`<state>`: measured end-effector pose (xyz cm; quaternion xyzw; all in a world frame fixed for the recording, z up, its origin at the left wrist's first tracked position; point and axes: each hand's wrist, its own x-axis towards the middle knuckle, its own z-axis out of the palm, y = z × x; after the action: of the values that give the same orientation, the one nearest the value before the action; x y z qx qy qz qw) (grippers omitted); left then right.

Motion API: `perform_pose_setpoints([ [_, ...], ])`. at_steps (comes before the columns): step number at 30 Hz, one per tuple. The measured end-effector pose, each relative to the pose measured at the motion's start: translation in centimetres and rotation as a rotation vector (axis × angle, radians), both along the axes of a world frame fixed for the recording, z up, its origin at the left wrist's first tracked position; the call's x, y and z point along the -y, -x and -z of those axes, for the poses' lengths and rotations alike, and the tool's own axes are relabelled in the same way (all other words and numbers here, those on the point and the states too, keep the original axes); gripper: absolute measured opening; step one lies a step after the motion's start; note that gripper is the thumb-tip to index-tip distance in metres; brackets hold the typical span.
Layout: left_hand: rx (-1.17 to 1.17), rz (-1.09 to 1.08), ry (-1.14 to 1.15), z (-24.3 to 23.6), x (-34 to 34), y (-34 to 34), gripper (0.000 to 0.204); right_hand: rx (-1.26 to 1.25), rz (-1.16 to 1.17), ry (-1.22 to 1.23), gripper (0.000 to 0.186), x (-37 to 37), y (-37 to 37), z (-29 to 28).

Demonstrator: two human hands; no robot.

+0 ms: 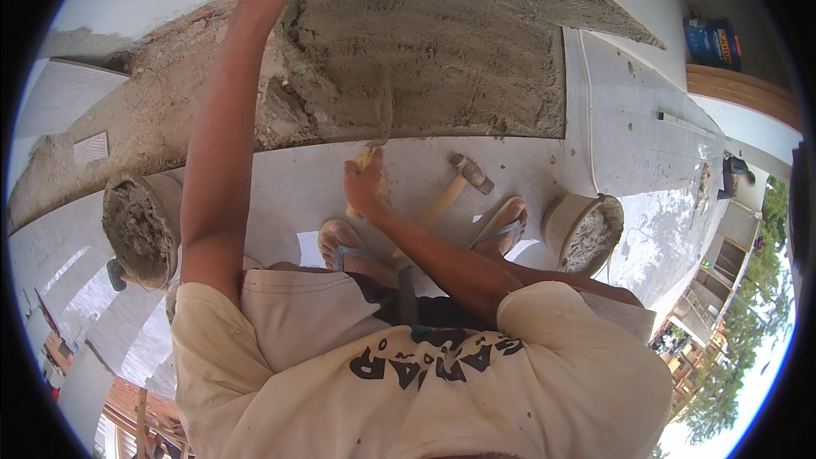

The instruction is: The person spreads cement mortar on the floor using a trowel and places a large ceramic tile onto the wet surface. They use a rubber mallet to tap the tile into place and a red tile leveling wedge to ensure alignment with adjacent tiles.

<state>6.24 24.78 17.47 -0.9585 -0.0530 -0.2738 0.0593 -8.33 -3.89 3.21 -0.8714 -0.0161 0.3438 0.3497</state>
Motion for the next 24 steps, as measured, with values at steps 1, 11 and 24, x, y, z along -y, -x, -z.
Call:
perform_pose_setpoints([
  [1,-0.018,-0.035,-0.003,0.3,-0.1,0.1,0.051,-0.028,-0.02,-0.015,0.065,-0.7,0.3,-0.3],
  [11,0.098,-0.115,0.344,-3.5,2.1,0.2,0.033,-0.038,-0.331,-0.099,0.053,-4.1,1.3,-1.0],
  [24,0.095,-0.338,1.31,-8.5,6.5,1.2,0.07,0.179,-0.069,-0.005,0.059,-0.9,-8.9,-0.4],
])
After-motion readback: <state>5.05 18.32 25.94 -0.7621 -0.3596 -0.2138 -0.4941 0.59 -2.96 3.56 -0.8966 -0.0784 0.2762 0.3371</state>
